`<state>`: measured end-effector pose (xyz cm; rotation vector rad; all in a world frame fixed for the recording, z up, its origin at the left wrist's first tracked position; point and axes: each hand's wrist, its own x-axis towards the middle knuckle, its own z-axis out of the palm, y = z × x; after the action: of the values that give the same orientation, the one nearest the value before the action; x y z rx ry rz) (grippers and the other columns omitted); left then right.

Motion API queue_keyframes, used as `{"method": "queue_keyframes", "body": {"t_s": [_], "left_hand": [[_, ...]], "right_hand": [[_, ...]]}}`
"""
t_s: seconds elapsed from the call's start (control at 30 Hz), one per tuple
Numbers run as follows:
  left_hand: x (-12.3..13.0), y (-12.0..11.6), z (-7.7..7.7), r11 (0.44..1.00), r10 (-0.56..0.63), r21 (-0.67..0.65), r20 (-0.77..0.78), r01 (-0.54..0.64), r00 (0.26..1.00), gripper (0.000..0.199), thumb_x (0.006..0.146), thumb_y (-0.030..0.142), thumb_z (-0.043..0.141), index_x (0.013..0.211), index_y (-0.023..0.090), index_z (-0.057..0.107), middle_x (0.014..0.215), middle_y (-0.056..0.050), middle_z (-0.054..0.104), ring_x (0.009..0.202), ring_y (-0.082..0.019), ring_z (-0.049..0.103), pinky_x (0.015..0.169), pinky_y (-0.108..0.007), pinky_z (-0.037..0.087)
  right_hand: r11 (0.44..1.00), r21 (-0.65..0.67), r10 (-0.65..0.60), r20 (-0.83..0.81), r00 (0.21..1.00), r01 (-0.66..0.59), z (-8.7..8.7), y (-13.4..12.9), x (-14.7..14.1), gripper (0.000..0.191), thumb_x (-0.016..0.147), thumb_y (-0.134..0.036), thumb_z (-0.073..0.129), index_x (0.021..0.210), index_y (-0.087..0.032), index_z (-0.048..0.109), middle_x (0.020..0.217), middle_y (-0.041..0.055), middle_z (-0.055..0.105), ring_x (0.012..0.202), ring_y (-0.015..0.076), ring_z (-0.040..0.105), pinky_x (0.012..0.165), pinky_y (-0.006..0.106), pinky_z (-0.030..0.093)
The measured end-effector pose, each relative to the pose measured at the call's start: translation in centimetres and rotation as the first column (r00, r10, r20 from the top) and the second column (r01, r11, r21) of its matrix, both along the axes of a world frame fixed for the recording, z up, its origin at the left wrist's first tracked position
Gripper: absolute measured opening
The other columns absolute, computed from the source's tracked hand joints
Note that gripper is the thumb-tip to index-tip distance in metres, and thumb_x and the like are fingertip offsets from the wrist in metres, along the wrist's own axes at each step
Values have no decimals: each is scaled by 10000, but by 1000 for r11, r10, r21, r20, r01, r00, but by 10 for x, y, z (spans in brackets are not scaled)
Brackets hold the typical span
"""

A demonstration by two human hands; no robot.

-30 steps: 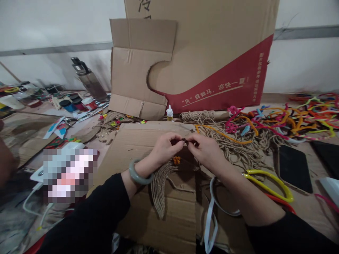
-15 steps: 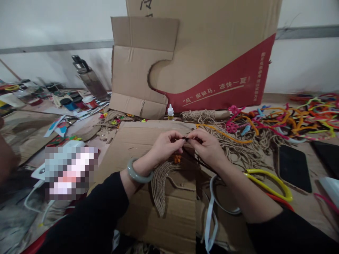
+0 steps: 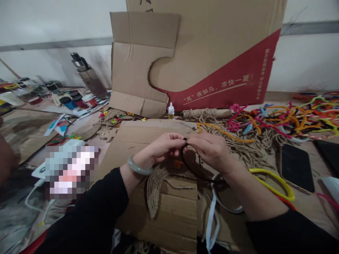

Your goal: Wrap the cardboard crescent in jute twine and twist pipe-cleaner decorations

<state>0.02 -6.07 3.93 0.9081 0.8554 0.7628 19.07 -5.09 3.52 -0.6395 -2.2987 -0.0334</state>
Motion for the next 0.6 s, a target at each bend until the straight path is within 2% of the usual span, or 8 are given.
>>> {"method": "queue_keyframes", "body": {"t_s": [0.2, 0.33, 0.47, 0.53, 0.6], "left_hand": [[-3, 1, -1, 999, -14, 37, -96, 18, 995, 225, 650, 307, 707, 697, 133, 573, 629, 10, 626, 393, -11, 449, 367, -149, 254], [-2, -1, 2, 995, 12, 104, -232, 12, 973, 209, 646, 298, 693, 714, 132, 587, 571, 27, 569, 398, -23, 450, 370, -148, 264], [0, -5, 9, 975, 75, 223, -348, 4, 934, 196, 670, 296, 653, 753, 132, 588, 527, 46, 520, 405, -37, 438, 397, -160, 301], [1, -6, 11, 950, 105, 312, -424, 36, 900, 176, 699, 287, 621, 775, 130, 598, 525, 45, 522, 411, -42, 426, 412, -171, 311], [1, -8, 12, 897, 158, 435, -481, 78, 862, 144, 725, 259, 586, 782, 131, 617, 559, 34, 551, 455, -51, 445, 457, -184, 347]], "right_hand": [[994, 100, -62, 154, 986, 47, 5, -1, 3, 210, 889, -166, 453, 901, -195, 661, 835, 56, 709, 745, 154, 627, 656, 255, 438], [997, 38, -72, 181, 981, 66, 6, -2, 1, 210, 889, -173, 449, 884, -184, 658, 788, 48, 697, 698, 147, 616, 612, 250, 395], [967, -147, -171, 242, 955, 210, 10, -6, -4, 239, 885, -213, 423, 838, -183, 655, 754, 47, 695, 642, 152, 608, 562, 256, 344], [910, -318, -190, 250, 949, 266, 13, -8, -6, 219, 857, -229, 433, 827, -182, 645, 735, 40, 687, 611, 146, 587, 558, 252, 339], [831, -493, -178, 205, 962, 259, 16, -7, -9, 179, 805, -233, 454, 773, -181, 622, 668, 23, 650, 571, 134, 547, 550, 244, 342]]}}
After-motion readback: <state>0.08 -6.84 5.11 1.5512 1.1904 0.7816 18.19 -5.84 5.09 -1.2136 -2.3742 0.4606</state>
